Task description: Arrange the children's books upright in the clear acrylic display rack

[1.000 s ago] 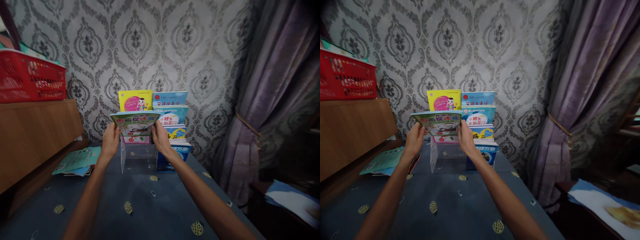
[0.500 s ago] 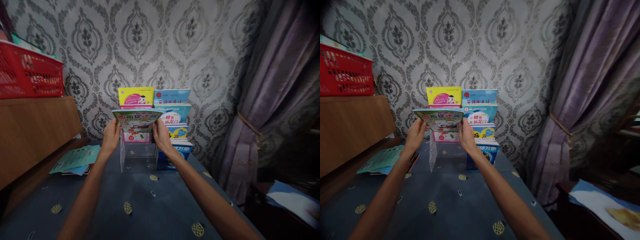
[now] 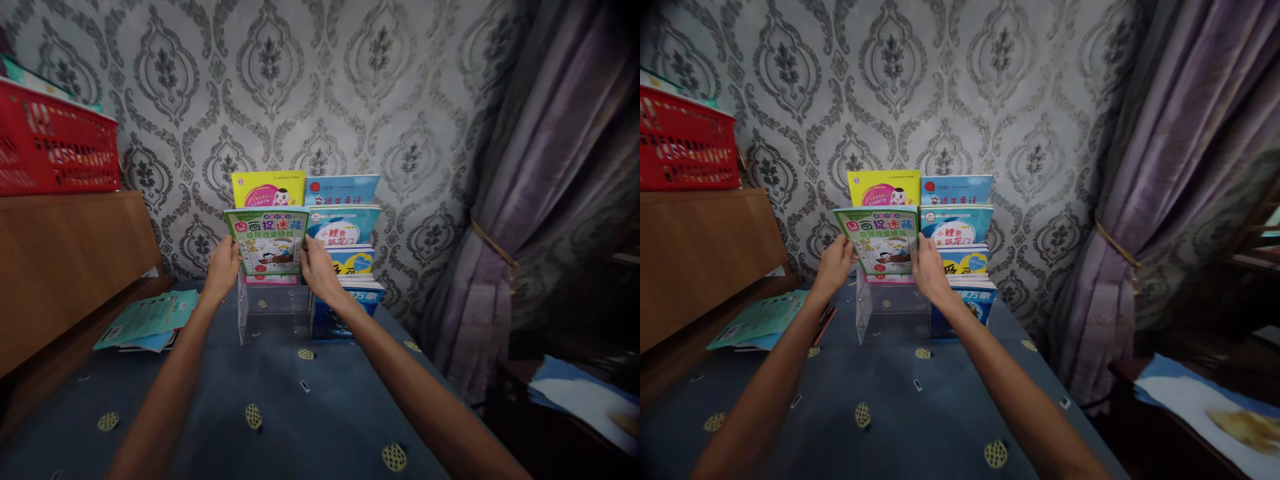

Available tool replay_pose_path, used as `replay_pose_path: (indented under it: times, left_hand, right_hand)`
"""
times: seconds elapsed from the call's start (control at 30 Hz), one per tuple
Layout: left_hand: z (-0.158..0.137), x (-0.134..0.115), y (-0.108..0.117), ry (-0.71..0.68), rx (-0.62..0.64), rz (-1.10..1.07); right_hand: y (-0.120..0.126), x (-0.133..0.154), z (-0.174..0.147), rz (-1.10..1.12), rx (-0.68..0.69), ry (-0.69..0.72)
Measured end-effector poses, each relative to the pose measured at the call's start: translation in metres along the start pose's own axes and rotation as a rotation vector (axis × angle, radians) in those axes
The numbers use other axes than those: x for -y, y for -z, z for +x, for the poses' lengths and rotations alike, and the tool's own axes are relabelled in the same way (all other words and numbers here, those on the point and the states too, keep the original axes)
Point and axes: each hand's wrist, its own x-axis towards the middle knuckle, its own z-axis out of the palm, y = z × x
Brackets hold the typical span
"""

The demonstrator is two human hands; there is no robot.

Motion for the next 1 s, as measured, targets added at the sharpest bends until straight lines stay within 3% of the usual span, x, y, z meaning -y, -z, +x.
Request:
replay_pose_path:
  times: [0.5,1.0]
  left_hand:
    - [0.004,-0.001,-0.013,0.121,0.139,0.41]
    - [0.011,0.01,-0.019,0.133,0.142,0.419]
  right_hand:
    - [-0.018,-0.002,-0.013,-0.039,0.004,-0.029]
    - [-0.046,-0.004,-0.022,0.008,-0.006,-0.062]
